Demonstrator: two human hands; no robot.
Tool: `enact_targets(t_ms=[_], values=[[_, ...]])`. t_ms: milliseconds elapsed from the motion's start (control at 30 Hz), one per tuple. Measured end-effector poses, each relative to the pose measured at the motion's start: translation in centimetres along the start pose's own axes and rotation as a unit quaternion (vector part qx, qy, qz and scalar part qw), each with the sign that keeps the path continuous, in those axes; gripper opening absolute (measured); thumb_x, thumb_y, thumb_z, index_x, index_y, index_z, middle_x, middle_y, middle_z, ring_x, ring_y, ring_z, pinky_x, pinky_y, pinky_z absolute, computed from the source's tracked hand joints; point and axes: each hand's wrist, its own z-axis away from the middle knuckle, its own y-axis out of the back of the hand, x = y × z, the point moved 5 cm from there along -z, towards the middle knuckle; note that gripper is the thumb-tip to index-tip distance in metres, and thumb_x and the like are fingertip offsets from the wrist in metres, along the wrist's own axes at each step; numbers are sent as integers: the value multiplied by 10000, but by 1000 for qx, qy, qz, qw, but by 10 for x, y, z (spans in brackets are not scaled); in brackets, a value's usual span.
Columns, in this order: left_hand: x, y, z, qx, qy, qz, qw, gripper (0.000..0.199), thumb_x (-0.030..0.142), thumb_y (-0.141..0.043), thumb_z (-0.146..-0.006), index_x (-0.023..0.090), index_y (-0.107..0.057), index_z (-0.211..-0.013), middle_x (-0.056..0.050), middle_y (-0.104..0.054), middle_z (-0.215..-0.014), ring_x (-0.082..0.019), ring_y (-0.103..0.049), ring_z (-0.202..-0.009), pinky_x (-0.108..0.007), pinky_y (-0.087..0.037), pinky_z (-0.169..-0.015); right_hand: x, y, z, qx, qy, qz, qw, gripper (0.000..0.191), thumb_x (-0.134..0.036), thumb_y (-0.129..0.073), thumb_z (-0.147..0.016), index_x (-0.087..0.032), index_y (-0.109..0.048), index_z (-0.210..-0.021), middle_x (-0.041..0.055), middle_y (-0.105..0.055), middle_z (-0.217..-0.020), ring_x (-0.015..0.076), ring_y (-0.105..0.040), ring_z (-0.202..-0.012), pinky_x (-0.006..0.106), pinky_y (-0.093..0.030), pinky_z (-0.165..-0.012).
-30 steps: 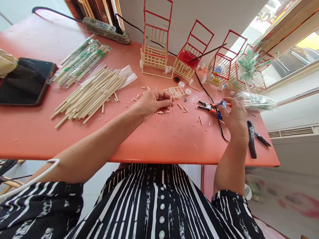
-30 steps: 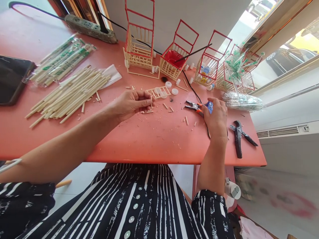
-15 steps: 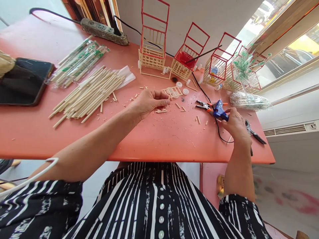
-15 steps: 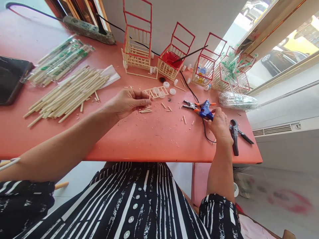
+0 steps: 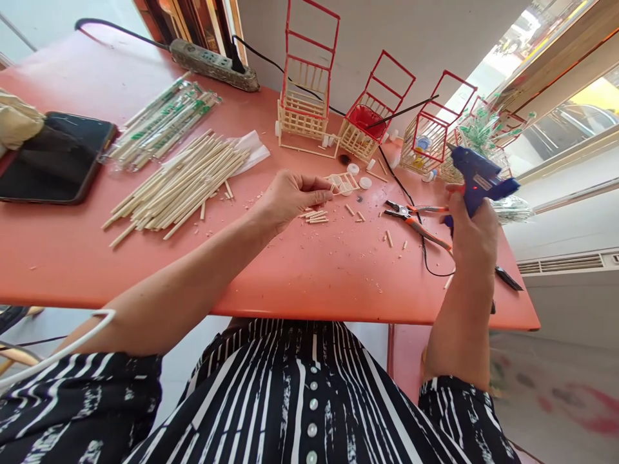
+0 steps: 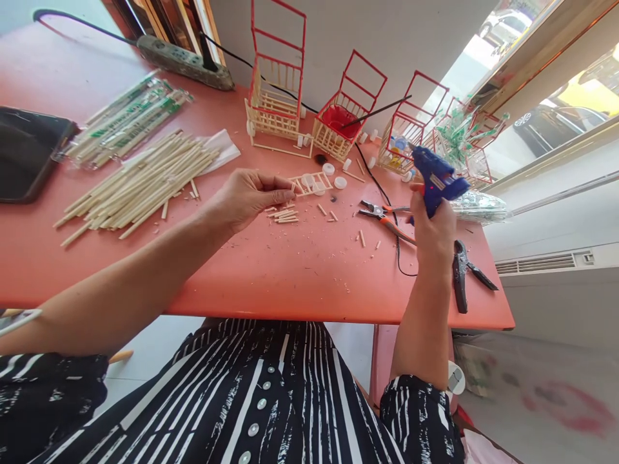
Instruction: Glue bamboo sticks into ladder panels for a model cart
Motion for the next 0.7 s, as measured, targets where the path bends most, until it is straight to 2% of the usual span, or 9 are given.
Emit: enact_targets(t_ms=[33, 100, 167, 233, 333, 467, 700], values=[[1, 1, 0, 6, -9, -5, 1000, 209, 221, -905, -667, 135, -779, -810, -11, -698, -674, -94, -587, -570, -253, -484, -597, -8, -8, 3, 3, -25, -91, 996, 438, -528, -524, -1011, -179, -668, -1233, 140, -707, -1044, 186, -652, -760, 340, -518, -675], [2, 2, -1, 19, -20, -16, 999, 218, 215, -903, -661, 134, -762, -804, -11, -691, -661, -103, -599, -569, -255, -488, -591, -32, -32, 13, -26, -13, -235, 972, 376, -567, -632, -952, -232, -668, -1120, 108, -701, -1129, 183, -685, -877, 292, -510, -628], [3, 4, -2, 30, -30, -27, 999, 214, 206, -900, -646, 134, -749, -779, -12, -691, -651, -110, -608, -576, -249, -487, -585, -52, -59, 24, -102, -6, -318, 942, 422, -635, -666, -925, -245, -659, -1085, 87, -706, -1096, 182, -683, -843, 291, -510, -598], [3, 6, -3, 41, -45, -39, 997, 204, 203, -896, -635, 133, -749, -759, -15, -704, -664, -116, -624, -602, -241, -491, -594, -64, -78, 36, -150, -9, -370, 917, 467, -675, -695, -898, -236, -656, -1055, 74, -698, -1016, 164, -638, -766, 278, -477, -551], [4, 9, -4, 54, -70, -59, 994, 187, 222, -888, -649, 137, -770, -766, -22, -732, -707, -125, -648, -652, -238, -502, -626, -69, -90, 49, -196, -11, -389, 900, 430, -639, -696, -926, -220, -657, -1011, 43, -655, -915, 129, -547, -688, 261, -428, -530], [7, 9, -3, 56, -95, -79, 991, 173, 251, -873, -680, 144, -792, -790, -29, -756, -753, -139, -671, -707, -249, -526, -676, -67, -90, 55, -213, -25, -364, 906, 432, -645, -671, -947, -215, -644, -972, 1, -570, -794, 109, -466, -628, 255, -380, -529], [15, 8, 0, 75, -96, -99, 988, 141, 223, -873, -699, 151, -800, -795, -27, -765, -771, -152, -685, -750, -264, -532, -720, -69, -90, 57, -221, -27, -320, 921, 481, -704, -632, -943, -228, -590, -896, -14, -514, -703, 126, -456, -598, 265, -358, -521]])
